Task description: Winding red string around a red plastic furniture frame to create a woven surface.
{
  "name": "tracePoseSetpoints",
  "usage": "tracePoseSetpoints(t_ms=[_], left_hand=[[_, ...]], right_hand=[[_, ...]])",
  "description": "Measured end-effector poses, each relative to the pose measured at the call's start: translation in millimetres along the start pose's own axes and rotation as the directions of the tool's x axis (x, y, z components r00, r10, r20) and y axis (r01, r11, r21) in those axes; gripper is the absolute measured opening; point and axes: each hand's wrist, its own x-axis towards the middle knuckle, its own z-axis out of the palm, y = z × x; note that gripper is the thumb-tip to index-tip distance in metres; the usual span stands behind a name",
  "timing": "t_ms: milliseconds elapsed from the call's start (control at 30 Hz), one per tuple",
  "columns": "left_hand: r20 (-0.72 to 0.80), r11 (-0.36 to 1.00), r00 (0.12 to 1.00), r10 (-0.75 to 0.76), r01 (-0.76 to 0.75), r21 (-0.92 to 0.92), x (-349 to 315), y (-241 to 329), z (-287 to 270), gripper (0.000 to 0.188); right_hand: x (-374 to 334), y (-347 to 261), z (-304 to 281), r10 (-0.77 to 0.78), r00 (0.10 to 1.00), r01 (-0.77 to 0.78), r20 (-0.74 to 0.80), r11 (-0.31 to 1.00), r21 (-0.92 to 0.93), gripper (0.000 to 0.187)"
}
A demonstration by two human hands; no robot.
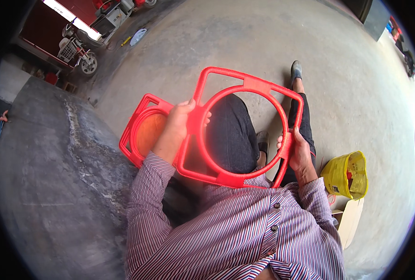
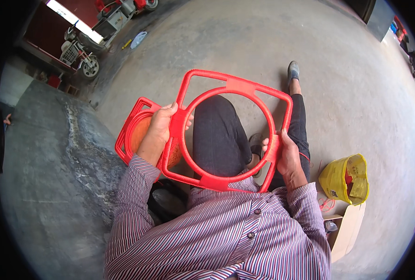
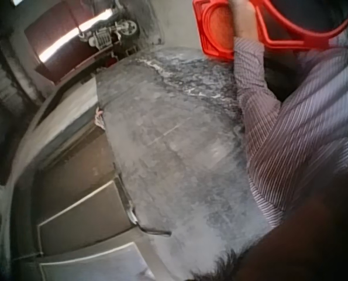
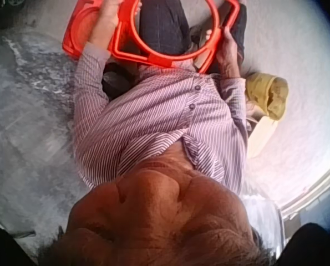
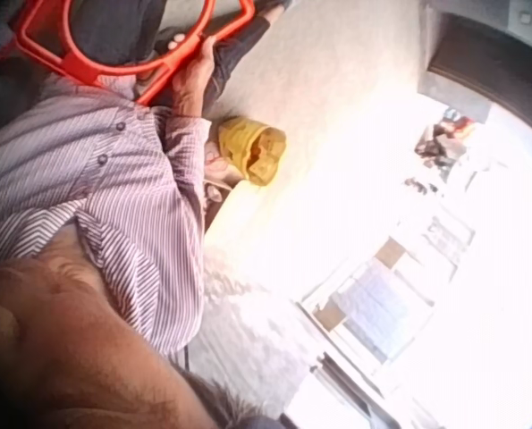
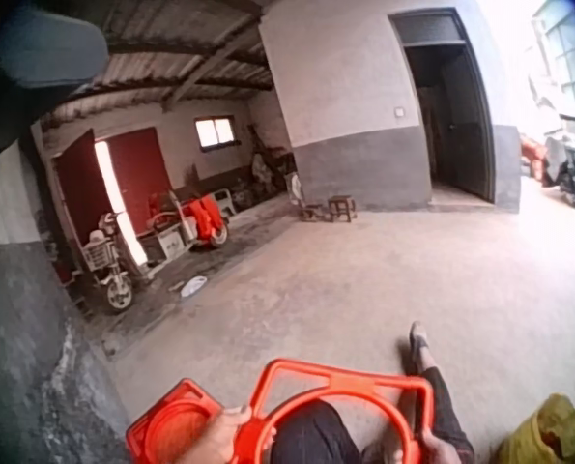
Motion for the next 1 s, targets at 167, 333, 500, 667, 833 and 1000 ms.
tracePoseSetpoints(t_ms=[167,333,500,667,833,1000], left_hand=[[-0.050,0.993,0.999,0.002,0.003,0.114,7.2,-12.9,-6.0,0.031],[-0.039,0.999,0.999,-0.026,0.027,0.034,7.7,-14.7,1.4,0.038],[0.116,0.978,0.985,-0.125,0.143,-0.154,12.4,-26.8,-8.3,0.042],[0.248,0.995,0.969,-0.003,0.028,-0.097,3.5,-35.4,-7.8,0.039],[0.235,0.996,0.971,0.047,-0.028,-0.084,-0.6,-32.7,-2.1,0.036],[0.214,0.998,0.975,0.063,-0.056,-0.039,-5.8,-20.2,6.8,0.030]], right_hand=[[-1.6,-5.3,4.1,-0.084,0.996,0.083,-0.008,0.993,-0.087,0.034],[11.3,-4.1,-14.0,0.002,1.000,-0.001,0.004,0.998,-0.068,0.039],[21.1,3.3,-37.2,0.111,0.991,-0.111,0.072,0.994,0.000,0.041],[27.7,8.1,-44.7,0.077,0.997,-0.078,-0.021,0.997,-0.007,0.038],[19.6,5.3,-39.9,0.005,0.999,-0.006,-0.040,1.000,-0.027,0.036],[8.8,1.9,-31.3,-0.111,0.993,0.110,-0.030,0.993,-0.050,0.029]])
